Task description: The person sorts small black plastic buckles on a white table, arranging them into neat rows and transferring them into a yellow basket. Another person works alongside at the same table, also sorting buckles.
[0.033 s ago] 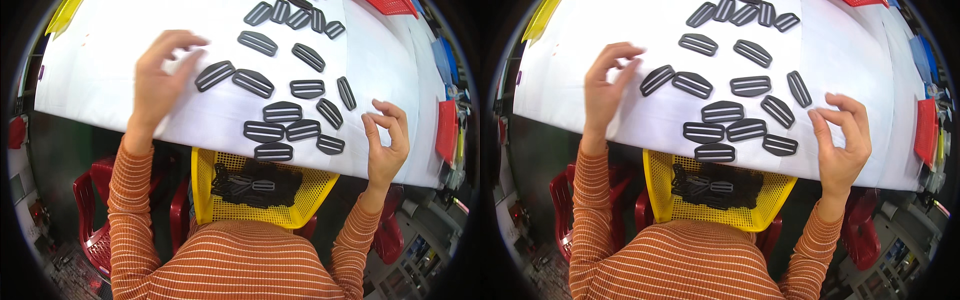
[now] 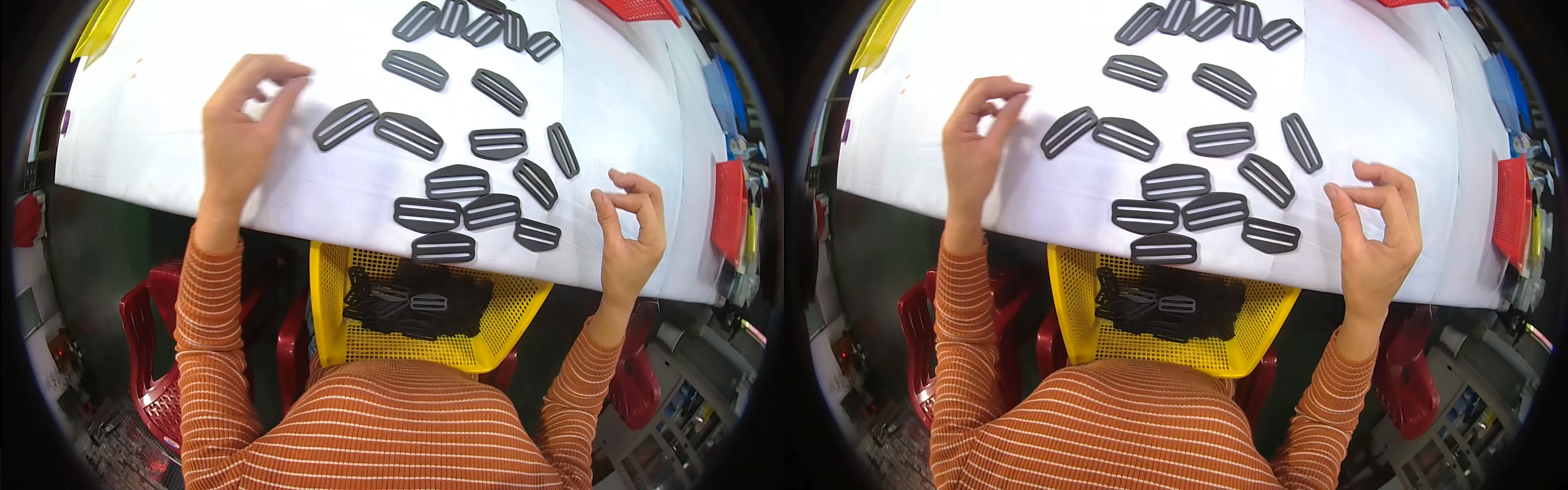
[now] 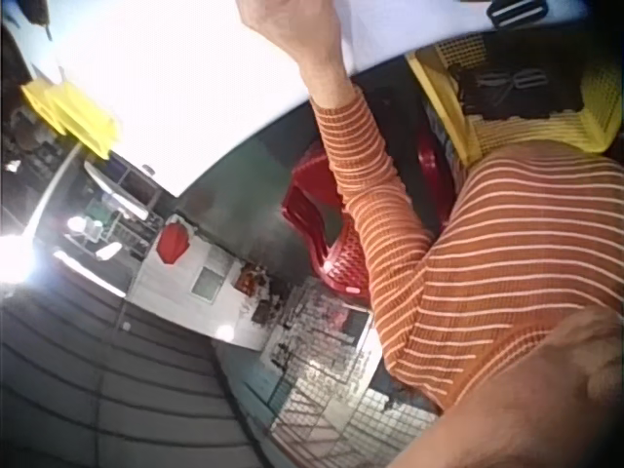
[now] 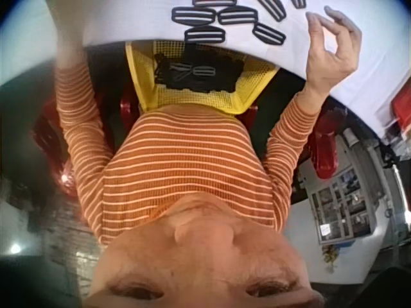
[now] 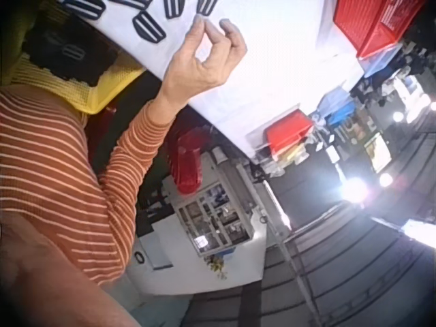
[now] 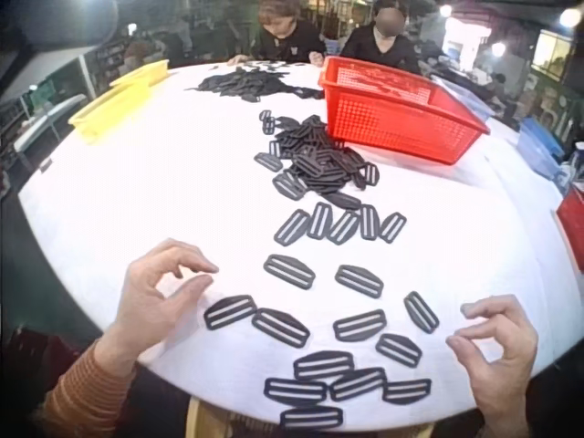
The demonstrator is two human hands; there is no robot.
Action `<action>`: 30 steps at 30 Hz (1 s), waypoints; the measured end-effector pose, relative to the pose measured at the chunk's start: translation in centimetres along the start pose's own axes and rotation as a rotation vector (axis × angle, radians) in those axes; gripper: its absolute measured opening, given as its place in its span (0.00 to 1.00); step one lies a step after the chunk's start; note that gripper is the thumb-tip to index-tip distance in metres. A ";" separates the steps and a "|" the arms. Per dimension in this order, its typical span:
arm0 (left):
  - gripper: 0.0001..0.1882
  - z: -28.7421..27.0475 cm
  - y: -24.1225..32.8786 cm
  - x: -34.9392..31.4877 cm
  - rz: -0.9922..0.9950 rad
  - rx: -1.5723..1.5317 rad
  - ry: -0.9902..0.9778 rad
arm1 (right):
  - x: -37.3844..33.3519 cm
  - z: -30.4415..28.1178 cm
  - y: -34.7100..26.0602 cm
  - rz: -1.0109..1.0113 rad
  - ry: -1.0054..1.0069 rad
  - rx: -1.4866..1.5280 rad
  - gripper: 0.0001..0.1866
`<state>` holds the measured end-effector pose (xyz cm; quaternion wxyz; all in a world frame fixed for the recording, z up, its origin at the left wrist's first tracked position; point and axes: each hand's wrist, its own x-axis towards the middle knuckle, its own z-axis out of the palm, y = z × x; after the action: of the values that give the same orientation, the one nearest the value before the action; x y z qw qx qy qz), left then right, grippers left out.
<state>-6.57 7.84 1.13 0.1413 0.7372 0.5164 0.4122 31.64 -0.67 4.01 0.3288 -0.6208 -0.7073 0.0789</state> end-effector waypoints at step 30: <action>0.82 1.5 0.5 0.0 0.225 0.347 -0.669 | 0.0 3.5 2.7 -0.145 -0.424 0.009 0.75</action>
<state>-5.15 7.99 0.51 0.1292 0.8957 0.4200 0.0685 31.94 0.97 -0.07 0.1805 -0.5365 -0.8029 0.1870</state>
